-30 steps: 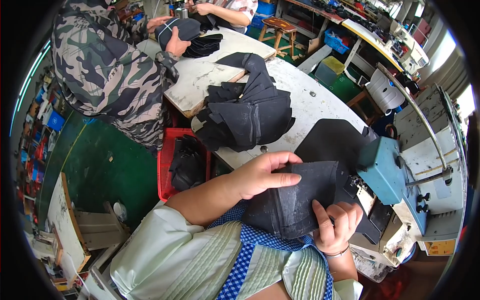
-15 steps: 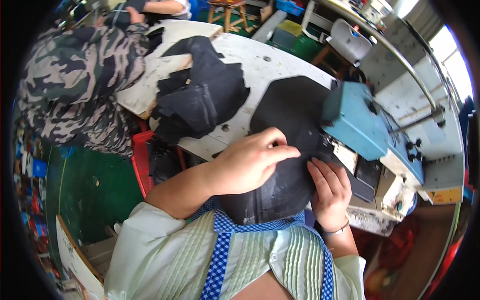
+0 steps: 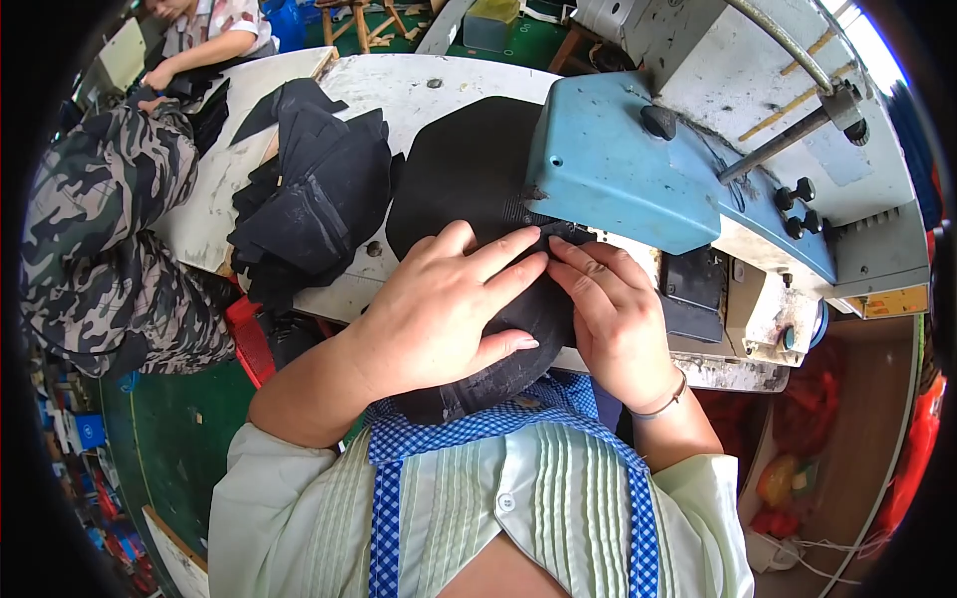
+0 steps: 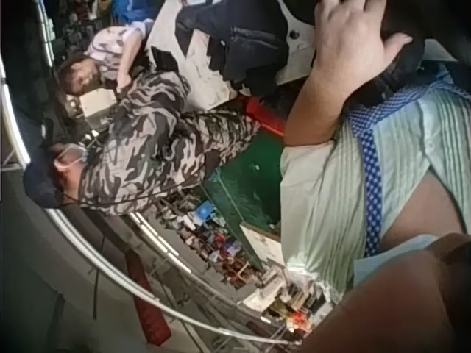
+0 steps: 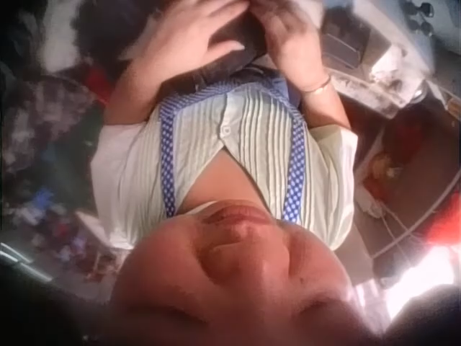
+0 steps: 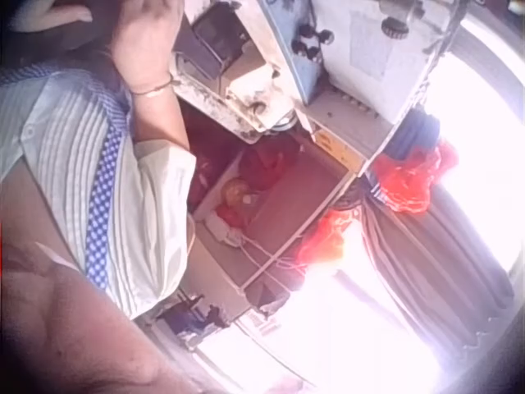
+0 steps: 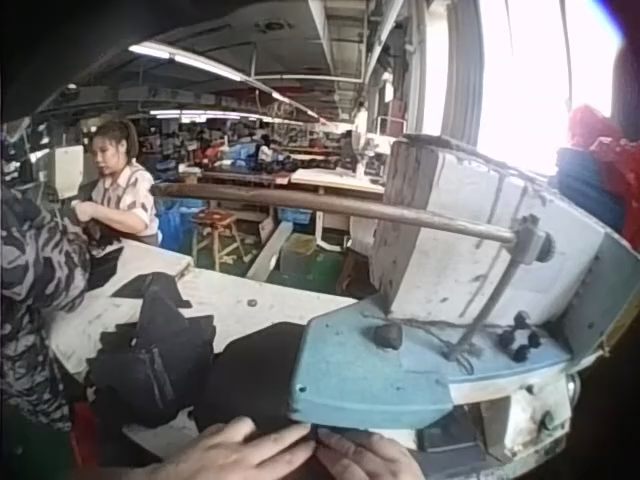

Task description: Sewing pieces of black shoe material using an industrial sewing machine.

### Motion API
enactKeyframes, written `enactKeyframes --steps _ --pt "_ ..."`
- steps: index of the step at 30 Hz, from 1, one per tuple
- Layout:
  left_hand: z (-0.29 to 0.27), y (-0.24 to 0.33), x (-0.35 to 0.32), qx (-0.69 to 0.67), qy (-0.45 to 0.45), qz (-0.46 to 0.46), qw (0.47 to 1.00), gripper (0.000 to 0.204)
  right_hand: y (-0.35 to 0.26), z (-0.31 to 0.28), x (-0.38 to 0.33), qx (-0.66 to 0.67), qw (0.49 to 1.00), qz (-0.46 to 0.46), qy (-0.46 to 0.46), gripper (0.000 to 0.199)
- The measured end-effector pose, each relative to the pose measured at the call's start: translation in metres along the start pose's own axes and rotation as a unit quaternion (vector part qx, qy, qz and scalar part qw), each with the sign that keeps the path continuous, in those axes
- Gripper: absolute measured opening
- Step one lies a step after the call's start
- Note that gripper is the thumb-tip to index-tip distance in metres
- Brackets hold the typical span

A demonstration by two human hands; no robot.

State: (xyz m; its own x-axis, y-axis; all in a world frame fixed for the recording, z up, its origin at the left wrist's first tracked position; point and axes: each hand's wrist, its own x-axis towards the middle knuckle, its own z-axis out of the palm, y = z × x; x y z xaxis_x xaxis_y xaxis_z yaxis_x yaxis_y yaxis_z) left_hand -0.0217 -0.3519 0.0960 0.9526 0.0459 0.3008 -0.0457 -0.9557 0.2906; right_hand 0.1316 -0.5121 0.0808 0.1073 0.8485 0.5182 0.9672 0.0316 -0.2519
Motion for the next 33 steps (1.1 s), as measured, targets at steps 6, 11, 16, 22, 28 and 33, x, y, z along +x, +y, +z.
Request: enactKeyframes --steps 6,11,16,22,28,33 --pt "-0.002 -0.014 0.01 -0.091 -0.009 0.008 0.996 0.059 0.0 0.002 0.001 0.013 1.0 0.024 0.012 0.038" --pt "-0.002 -0.029 0.016 -0.115 0.0 0.024 0.993 0.059 0.001 0.005 0.007 0.022 0.999 0.033 0.021 0.035" --pt "-0.002 -0.027 0.021 -0.098 -0.016 0.012 0.995 0.058 0.005 0.009 0.004 0.028 0.998 0.046 0.034 0.032" --pt "-0.002 -0.027 0.019 -0.075 -0.024 0.0 0.997 0.057 0.003 0.008 0.001 0.039 0.997 0.054 0.037 0.032" --pt "0.0 -0.029 0.019 -0.091 -0.021 0.008 0.996 0.058 0.001 0.006 -0.001 0.029 0.997 0.052 0.039 0.034" --pt "0.002 -0.029 0.021 -0.082 -0.026 0.0 0.996 0.059 0.002 0.006 -0.002 0.008 0.998 0.05 0.044 0.033"
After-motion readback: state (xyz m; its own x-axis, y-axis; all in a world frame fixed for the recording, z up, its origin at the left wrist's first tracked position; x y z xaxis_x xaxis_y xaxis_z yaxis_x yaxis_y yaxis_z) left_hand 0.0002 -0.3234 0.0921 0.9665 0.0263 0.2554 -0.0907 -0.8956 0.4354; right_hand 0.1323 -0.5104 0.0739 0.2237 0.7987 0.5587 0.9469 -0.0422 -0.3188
